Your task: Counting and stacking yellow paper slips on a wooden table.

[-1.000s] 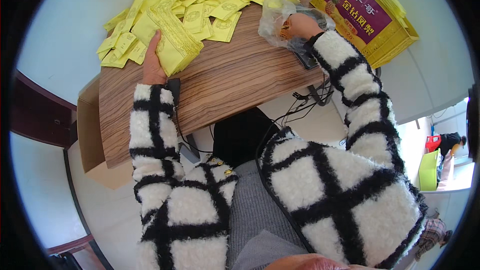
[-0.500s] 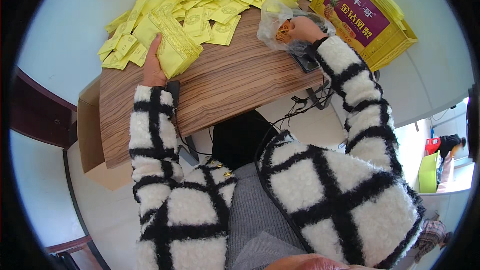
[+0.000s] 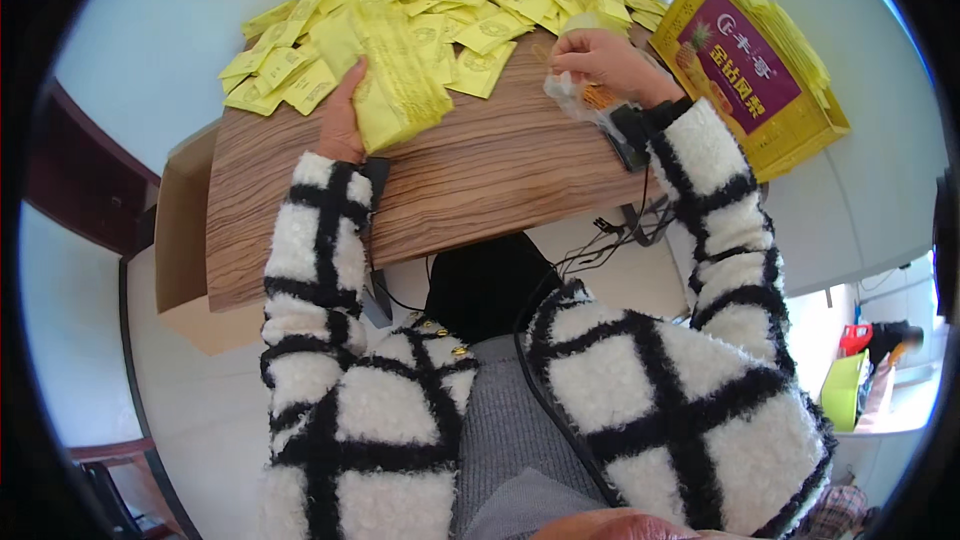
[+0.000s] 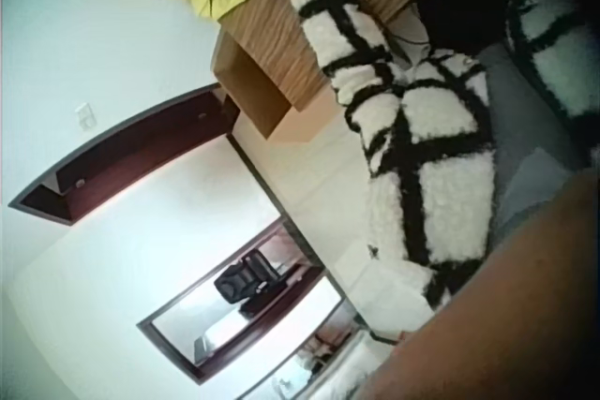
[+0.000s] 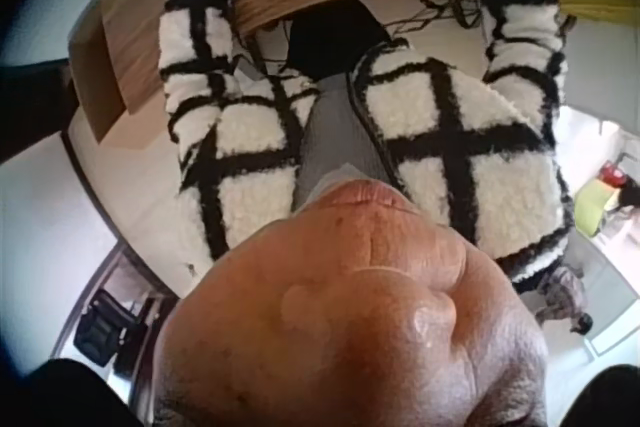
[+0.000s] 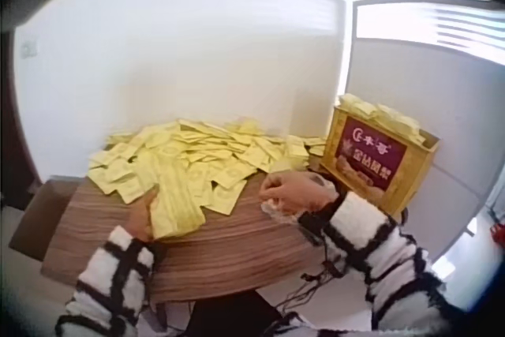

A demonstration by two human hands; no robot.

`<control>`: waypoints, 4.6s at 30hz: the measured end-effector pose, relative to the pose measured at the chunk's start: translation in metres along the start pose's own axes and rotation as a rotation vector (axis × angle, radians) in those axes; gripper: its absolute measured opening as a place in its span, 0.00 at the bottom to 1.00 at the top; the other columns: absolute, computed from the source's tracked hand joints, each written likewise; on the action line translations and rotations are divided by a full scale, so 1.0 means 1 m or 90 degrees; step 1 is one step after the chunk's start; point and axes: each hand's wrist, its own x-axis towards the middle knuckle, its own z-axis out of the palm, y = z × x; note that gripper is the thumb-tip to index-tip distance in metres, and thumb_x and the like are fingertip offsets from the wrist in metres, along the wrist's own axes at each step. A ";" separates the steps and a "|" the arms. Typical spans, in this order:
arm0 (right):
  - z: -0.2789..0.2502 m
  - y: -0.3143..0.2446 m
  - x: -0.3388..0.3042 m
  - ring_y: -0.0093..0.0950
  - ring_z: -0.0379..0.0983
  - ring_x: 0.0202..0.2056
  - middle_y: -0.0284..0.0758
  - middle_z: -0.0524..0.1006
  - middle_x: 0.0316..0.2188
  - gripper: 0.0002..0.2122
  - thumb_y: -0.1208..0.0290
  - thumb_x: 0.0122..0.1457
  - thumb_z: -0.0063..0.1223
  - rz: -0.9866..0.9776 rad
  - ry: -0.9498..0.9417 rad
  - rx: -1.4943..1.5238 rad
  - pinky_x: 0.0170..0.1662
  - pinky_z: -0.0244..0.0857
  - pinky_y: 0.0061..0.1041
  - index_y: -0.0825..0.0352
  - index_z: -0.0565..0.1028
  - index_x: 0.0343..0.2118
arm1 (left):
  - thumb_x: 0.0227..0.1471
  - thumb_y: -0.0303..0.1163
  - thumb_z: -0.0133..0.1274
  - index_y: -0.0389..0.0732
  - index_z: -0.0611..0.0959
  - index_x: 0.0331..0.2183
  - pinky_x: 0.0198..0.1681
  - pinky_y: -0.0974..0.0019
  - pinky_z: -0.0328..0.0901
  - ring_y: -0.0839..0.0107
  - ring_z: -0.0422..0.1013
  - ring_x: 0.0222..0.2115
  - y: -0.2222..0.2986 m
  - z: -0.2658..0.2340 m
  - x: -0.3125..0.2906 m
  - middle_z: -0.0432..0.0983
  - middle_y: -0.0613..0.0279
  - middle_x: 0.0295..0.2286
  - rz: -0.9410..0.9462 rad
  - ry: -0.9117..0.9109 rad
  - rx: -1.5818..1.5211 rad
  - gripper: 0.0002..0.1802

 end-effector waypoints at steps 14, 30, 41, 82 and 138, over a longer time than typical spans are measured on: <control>0.102 -0.024 0.070 0.15 0.68 0.24 0.24 0.75 0.23 0.08 0.69 0.55 0.55 -0.015 -0.018 0.119 0.28 0.59 0.15 0.68 0.78 0.32 | 0.58 0.39 0.50 0.34 0.68 0.55 0.51 0.54 0.69 0.57 0.72 0.47 -0.012 0.015 -0.019 0.73 0.47 0.48 -0.067 -0.131 -0.115 0.27; 0.107 -0.012 0.057 0.23 0.72 0.39 0.31 0.76 0.35 0.05 0.68 0.64 0.48 0.041 -0.082 0.860 0.36 0.63 0.21 0.63 0.72 0.35 | 0.57 0.37 0.52 0.34 0.66 0.56 0.52 0.54 0.68 0.56 0.71 0.48 -0.015 0.014 -0.026 0.71 0.47 0.50 -0.120 -0.164 -0.120 0.29; 0.081 0.019 0.049 0.20 0.73 0.22 0.31 0.77 0.22 0.09 0.68 0.63 0.46 0.081 -0.477 0.670 0.18 0.54 0.14 0.68 0.74 0.33 | 0.54 0.37 0.54 0.33 0.66 0.56 0.51 0.57 0.69 0.58 0.72 0.47 -0.018 0.023 -0.034 0.72 0.48 0.48 -0.165 -0.207 -0.043 0.32; 0.095 -0.059 0.050 0.48 0.66 0.54 0.54 0.66 0.54 0.61 0.54 0.32 0.74 -0.240 -0.198 -0.417 0.56 0.62 0.33 0.70 0.43 0.66 | 0.29 0.42 0.75 0.34 0.63 0.52 0.50 0.63 0.64 0.65 0.68 0.46 -0.041 0.020 -0.036 0.69 0.52 0.45 0.246 -0.098 0.841 0.52; 0.122 -0.025 0.086 0.42 0.76 0.35 0.38 0.79 0.32 0.27 0.64 0.36 0.71 -0.451 -0.116 -0.350 0.38 0.69 0.35 0.61 0.73 0.42 | 0.41 0.54 0.58 0.44 0.78 0.37 0.52 0.60 0.57 0.66 0.62 0.48 0.005 0.078 -0.063 0.67 0.67 0.41 0.832 -0.468 1.491 0.27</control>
